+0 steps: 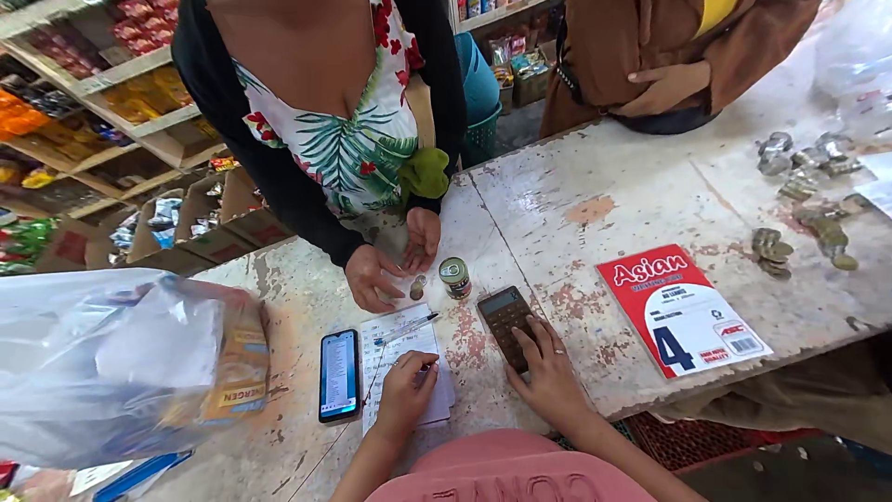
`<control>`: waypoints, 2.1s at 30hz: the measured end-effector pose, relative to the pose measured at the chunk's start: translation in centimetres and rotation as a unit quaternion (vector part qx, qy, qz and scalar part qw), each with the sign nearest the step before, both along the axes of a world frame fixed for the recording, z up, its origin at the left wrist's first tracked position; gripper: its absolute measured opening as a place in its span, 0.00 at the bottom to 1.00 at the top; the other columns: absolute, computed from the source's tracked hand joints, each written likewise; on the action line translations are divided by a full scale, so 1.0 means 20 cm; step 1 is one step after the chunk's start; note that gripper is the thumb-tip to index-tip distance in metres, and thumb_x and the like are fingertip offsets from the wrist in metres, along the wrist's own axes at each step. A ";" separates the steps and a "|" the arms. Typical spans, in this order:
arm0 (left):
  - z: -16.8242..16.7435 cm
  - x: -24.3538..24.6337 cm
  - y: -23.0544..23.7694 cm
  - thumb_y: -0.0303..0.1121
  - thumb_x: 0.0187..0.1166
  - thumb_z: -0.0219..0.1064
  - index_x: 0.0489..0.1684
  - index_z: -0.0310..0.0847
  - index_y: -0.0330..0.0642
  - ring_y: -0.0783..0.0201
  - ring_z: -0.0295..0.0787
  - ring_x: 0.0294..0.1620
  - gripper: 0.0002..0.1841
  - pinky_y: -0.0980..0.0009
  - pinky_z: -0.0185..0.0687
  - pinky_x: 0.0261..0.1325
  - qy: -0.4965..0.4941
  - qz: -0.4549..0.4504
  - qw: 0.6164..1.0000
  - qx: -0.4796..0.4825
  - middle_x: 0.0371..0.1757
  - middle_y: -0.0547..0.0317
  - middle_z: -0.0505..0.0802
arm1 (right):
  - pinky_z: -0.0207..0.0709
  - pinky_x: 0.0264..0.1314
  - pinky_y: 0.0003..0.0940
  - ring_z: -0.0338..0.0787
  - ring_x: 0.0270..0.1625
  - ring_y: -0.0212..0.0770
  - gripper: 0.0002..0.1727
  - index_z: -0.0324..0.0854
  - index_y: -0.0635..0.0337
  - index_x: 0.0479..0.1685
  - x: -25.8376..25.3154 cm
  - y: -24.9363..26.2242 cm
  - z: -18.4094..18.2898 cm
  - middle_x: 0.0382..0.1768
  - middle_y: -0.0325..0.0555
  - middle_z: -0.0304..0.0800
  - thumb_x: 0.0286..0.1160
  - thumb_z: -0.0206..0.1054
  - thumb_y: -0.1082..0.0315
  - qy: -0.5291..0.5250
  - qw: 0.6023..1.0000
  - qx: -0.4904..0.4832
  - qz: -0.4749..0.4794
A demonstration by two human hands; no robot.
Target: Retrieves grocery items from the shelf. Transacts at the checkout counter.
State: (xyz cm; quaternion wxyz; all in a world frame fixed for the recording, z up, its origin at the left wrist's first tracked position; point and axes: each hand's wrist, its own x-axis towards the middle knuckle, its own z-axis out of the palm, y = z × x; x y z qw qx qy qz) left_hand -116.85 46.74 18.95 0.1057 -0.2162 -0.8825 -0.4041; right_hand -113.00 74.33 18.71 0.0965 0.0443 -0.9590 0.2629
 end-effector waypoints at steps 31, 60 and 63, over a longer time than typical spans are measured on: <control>0.27 -0.88 0.15 0.33 0.79 0.69 0.60 0.84 0.30 0.45 0.89 0.61 0.17 0.46 0.79 0.71 -0.286 0.007 0.915 -0.283 0.57 0.38 0.92 | 0.59 0.87 0.62 0.59 0.90 0.71 0.37 0.71 0.54 0.85 -0.01 0.02 0.05 0.88 0.63 0.62 0.76 0.65 0.48 -0.045 0.998 -0.030 0.018; 0.30 -0.74 0.11 0.40 0.80 0.72 0.68 0.77 0.33 0.57 0.90 0.45 0.24 0.60 0.87 0.56 -0.473 0.097 0.835 -0.266 0.55 0.40 0.89 | 0.52 0.90 0.62 0.54 0.92 0.70 0.37 0.67 0.51 0.88 0.00 0.08 0.07 0.91 0.62 0.56 0.78 0.65 0.49 -0.060 0.989 -0.131 0.028; 0.34 -0.69 0.13 0.40 0.82 0.71 0.64 0.81 0.33 0.56 0.92 0.45 0.21 0.57 0.88 0.56 -0.401 0.115 0.868 -0.268 0.55 0.40 0.90 | 0.61 0.87 0.59 0.63 0.88 0.68 0.33 0.73 0.57 0.82 0.04 0.09 0.03 0.86 0.65 0.64 0.79 0.66 0.52 0.033 0.978 -0.207 0.005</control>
